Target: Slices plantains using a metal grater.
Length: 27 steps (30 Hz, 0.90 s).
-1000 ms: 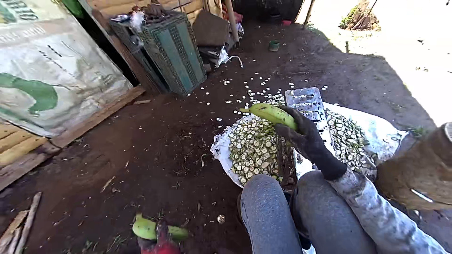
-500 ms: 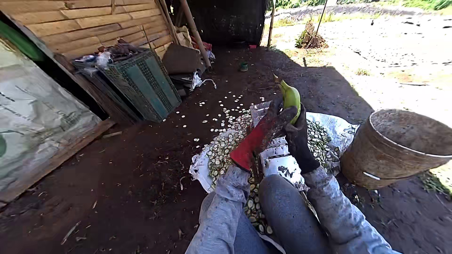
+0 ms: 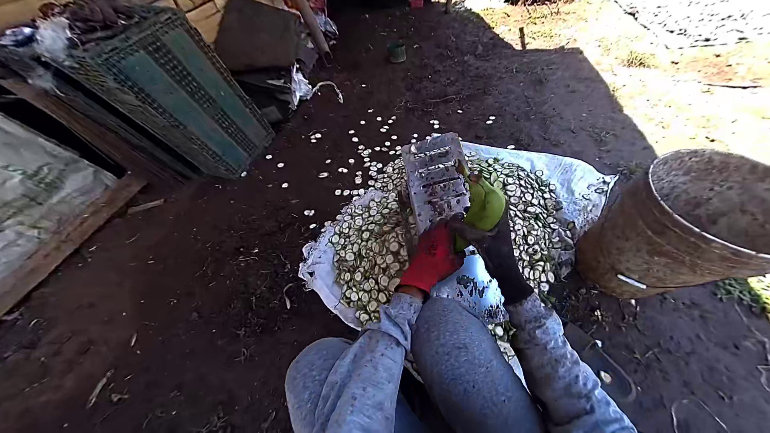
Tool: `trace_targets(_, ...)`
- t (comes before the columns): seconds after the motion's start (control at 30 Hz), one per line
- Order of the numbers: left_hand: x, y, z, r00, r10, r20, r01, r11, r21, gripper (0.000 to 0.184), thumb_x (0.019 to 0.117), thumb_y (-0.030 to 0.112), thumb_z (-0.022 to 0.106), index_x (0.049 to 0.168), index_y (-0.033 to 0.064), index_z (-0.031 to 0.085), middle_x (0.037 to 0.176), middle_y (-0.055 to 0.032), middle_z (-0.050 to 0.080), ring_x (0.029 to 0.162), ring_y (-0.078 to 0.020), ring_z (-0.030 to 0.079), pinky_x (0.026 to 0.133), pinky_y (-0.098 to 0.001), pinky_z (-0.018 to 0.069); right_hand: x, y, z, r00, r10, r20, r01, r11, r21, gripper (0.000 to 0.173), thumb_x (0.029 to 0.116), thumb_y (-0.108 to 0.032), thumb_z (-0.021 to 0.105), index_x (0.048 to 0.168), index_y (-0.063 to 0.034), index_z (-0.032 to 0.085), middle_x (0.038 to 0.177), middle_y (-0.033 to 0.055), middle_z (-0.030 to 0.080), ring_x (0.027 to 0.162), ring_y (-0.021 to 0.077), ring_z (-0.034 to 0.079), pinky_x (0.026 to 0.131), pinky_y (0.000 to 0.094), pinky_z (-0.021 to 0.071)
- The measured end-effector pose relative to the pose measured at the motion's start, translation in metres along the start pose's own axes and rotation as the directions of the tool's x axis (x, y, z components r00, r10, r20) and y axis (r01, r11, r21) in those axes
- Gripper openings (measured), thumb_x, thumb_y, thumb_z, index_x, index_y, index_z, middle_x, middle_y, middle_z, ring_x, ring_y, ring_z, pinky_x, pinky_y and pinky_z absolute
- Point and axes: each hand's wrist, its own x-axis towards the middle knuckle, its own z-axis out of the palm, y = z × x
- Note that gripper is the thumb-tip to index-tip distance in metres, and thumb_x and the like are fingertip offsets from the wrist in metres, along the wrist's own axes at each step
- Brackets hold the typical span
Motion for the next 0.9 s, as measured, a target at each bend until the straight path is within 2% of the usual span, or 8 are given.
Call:
trace_targets(0.1, 0.007, -0.008, 0.016, 1.0, -0.002, -0.001, 0.002, 1.0, 0.016, 0.076, 0.0819, 0.025, 0.082, 0.145, -0.0011, 0.05, 0.14, -0.0272, 0.056, 0.132, -0.0426, 0.053, 0.109, -0.0594, 0.042, 0.007, 0.013, 0.002, 0.998, -0.061, -0.012, 0.06, 0.995, -0.074, 0.09, 0.0792, -0.011, 0.085, 0.154, -0.0235, 0.036, 0.129, 0.0083, 0.061, 0.105, 0.0178, 0.065, 0.084, 0.0374, 0.0592)
trace_targets(0.2, 0.008, -0.013, 0.038, 0.996, -0.084, -0.015, 0.081, 0.987, -0.142, 0.083, 0.0807, 0.025, 0.084, 0.148, -0.0027, 0.045, 0.144, -0.0274, 0.053, 0.133, -0.0415, 0.052, 0.11, -0.0579, 0.0424, 0.015, 0.027, -0.006, 0.989, -0.059, 0.135, 0.087, 0.973, -0.212, 0.087, 0.0806, -0.004, 0.08, 0.154, -0.0241, 0.038, 0.127, 0.0139, 0.063, 0.1, 0.0254, 0.065, 0.077, 0.0432, 0.0585)
trace_targets(0.37, 0.009, -0.015, 0.061, 0.984, -0.18, -0.02, 0.178, 0.982, -0.068, 0.082, 0.0852, 0.024, 0.078, 0.154, -0.0003, 0.039, 0.151, -0.0308, 0.045, 0.141, -0.0482, 0.04, 0.116, -0.0626, 0.0304, 0.021, 0.029, -0.005, 0.975, -0.161, 0.154, 0.203, 0.927, -0.314, 0.099, 0.0746, -0.007, 0.085, 0.159, -0.0247, 0.035, 0.14, 0.0109, 0.059, 0.11, 0.0238, 0.065, 0.085, 0.0447, 0.0593)
trace_targets(0.57, 0.016, -0.023, 0.086, 0.989, -0.149, -0.011, 0.149, 0.986, 0.078, 0.065, 0.0884, 0.031, 0.073, 0.14, -0.0049, 0.055, 0.147, -0.0312, 0.048, 0.139, -0.0471, 0.043, 0.112, -0.0659, 0.0331, 0.021, 0.042, -0.004, 0.938, -0.338, 0.071, 0.346, 0.919, -0.189, 0.097, 0.0736, -0.008, 0.085, 0.157, -0.0104, 0.037, 0.15, 0.0104, 0.052, 0.124, 0.0158, 0.06, 0.102, 0.0353, 0.0542)
trace_targets(0.67, 0.017, -0.022, 0.083, 0.989, -0.148, -0.023, 0.149, 0.979, 0.14, 0.079, 0.0896, 0.035, 0.071, 0.152, -0.0033, 0.041, 0.149, -0.0303, 0.046, 0.137, -0.0466, 0.045, 0.11, -0.0645, 0.0361, 0.028, 0.045, 0.001, 0.917, -0.389, 0.084, 0.398, 0.889, -0.226, 0.073, 0.0801, -0.008, 0.081, 0.146, -0.0051, 0.051, 0.137, 0.0119, 0.062, 0.116, 0.017, 0.065, 0.098, 0.0361, 0.0568)
trace_targets(0.73, 0.012, -0.016, 0.065, 0.991, -0.124, 0.056, 0.117, 0.987, 0.112, 0.092, 0.0891, 0.039, 0.073, 0.159, -0.0023, 0.029, 0.155, -0.0322, 0.037, 0.143, -0.0501, 0.036, 0.11, -0.0703, 0.0298, 0.028, 0.04, -0.004, 0.927, -0.357, 0.116, 0.375, 0.89, -0.258, 0.064, 0.0836, -0.004, 0.076, 0.143, -0.0081, 0.053, 0.131, 0.0103, 0.064, 0.108, 0.0162, 0.066, 0.091, 0.0354, 0.0581)
trace_targets(0.83, 0.001, -0.027, 0.057, 0.999, -0.031, 0.042, 0.026, 0.994, 0.108, 0.126, 0.0686, 0.06, 0.086, 0.165, 0.0144, 0.02, 0.17, -0.0183, 0.018, 0.157, -0.0406, 0.011, 0.122, -0.0678, 0.0076, 0.005, 0.045, -0.034, 0.954, -0.3, 0.004, 0.297, 0.941, -0.165, 0.062, 0.0793, -0.002, 0.075, 0.138, -0.0059, 0.055, 0.124, 0.0094, 0.067, 0.106, 0.0188, 0.068, 0.09, 0.0378, 0.0599)
trace_targets(0.9, -0.014, -0.033, 0.073, 1.0, 0.015, -0.017, -0.012, 0.984, 0.176, 0.138, 0.0512, 0.078, 0.084, 0.164, 0.0252, 0.025, 0.172, -0.012, 0.014, 0.159, -0.0346, 0.005, 0.126, -0.0614, 0.0012, -0.03, 0.053, -0.057, 0.969, -0.206, -0.14, 0.202, 0.979, -0.04, 0.065, 0.0752, 0.0, 0.076, 0.136, -0.0001, 0.053, 0.121, 0.0128, 0.069, 0.108, 0.0245, 0.069, 0.093, 0.0425, 0.0607)
